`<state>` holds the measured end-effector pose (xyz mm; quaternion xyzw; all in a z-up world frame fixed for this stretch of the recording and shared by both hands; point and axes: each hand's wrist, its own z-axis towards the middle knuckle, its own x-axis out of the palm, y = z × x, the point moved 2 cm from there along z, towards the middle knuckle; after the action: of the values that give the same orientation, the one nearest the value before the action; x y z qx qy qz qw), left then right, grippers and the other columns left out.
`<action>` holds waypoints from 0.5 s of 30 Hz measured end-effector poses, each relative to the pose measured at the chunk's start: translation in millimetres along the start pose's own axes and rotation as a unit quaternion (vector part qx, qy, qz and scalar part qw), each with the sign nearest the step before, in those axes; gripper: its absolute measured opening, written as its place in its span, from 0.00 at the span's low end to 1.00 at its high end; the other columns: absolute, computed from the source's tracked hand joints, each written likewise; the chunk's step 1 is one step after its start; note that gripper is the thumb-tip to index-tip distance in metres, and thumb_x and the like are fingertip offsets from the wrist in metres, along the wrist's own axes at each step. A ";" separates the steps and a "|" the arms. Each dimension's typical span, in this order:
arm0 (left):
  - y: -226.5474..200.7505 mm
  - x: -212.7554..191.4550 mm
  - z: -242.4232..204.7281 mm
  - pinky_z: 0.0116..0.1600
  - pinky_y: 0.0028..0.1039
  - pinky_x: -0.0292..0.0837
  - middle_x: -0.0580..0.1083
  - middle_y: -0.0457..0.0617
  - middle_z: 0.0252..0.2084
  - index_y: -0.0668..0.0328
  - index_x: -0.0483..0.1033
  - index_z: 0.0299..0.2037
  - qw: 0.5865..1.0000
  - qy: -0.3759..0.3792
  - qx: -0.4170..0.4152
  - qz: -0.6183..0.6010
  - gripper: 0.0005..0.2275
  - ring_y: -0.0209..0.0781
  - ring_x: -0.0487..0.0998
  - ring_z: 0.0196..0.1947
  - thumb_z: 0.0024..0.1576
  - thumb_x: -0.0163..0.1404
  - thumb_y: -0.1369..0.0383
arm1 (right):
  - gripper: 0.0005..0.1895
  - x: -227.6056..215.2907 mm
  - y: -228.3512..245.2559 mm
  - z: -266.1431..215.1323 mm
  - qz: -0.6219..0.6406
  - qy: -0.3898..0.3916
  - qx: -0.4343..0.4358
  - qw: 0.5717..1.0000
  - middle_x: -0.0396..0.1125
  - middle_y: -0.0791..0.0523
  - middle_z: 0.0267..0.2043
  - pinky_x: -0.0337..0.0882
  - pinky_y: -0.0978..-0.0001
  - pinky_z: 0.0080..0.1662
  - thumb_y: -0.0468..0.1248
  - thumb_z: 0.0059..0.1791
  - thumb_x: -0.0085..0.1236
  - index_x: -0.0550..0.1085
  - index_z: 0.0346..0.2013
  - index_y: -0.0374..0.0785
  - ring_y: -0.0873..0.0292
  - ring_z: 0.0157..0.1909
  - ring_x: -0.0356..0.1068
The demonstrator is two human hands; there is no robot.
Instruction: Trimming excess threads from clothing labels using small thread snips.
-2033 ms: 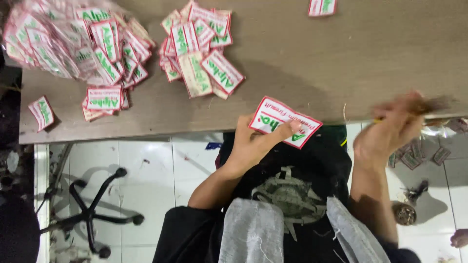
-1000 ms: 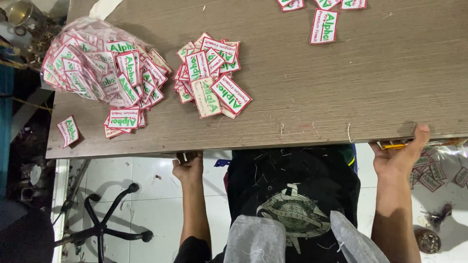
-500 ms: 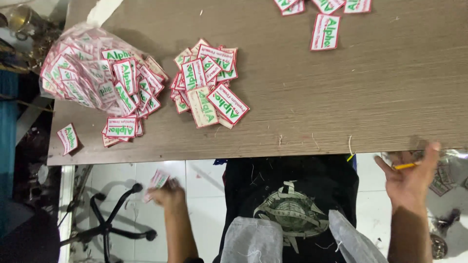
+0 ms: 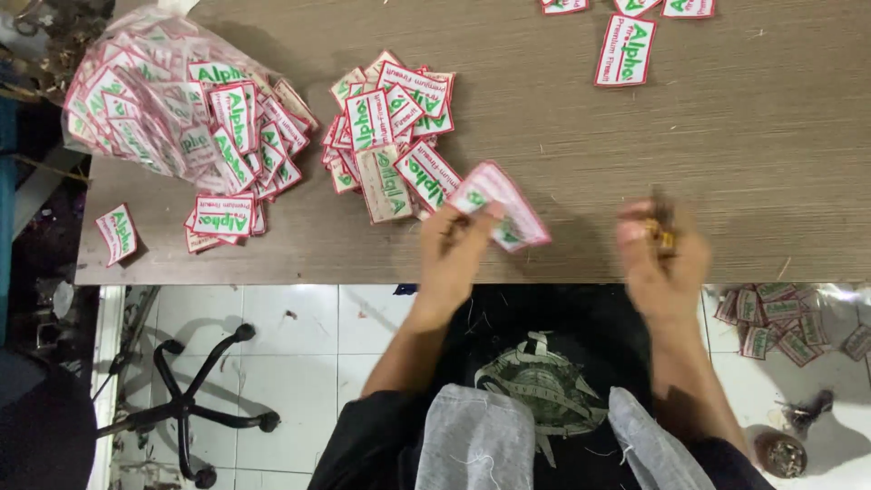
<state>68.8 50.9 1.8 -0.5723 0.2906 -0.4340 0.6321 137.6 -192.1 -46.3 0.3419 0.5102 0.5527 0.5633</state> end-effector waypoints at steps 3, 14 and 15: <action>2.8 18.0 -8.2 0.40 0.20 0.74 0.73 0.38 0.25 0.54 0.84 0.36 0.998 0.003 -0.060 -0.016 0.02 0.20 0.66 0.31 0.55 0.63 0.70 | 0.15 34.0 20.7 -5.9 0.041 0.031 0.046 0.998 0.72 0.57 0.30 0.70 0.76 0.36 0.39 0.48 0.68 0.79 0.48 0.38 0.68 0.31 0.65; 58.8 1.1 -8.0 0.39 0.18 0.70 0.76 0.43 0.24 0.58 0.83 0.31 0.985 0.110 -0.089 -0.102 0.05 0.25 0.70 0.30 0.57 0.63 0.68 | 0.12 49.6 -13.6 -15.8 0.059 0.025 0.100 0.993 0.62 0.61 0.20 0.61 0.80 0.33 0.42 0.55 0.65 0.80 0.37 0.35 0.71 0.27 0.59; 52.6 1.4 -10.0 0.39 0.18 0.70 0.76 0.43 0.24 0.58 0.83 0.31 0.985 0.106 -0.093 -0.103 0.05 0.25 0.70 0.30 0.57 0.63 0.68 | 0.12 51.9 -9.5 -14.2 0.056 0.029 0.103 0.993 0.62 0.61 0.20 0.61 0.80 0.33 0.42 0.55 0.65 0.80 0.37 0.35 0.71 0.27 0.59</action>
<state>72.2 43.2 -51.0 -0.6061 0.3342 -0.5266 0.4937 119.9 -145.6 -69.1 0.4104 0.5602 0.5375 0.4783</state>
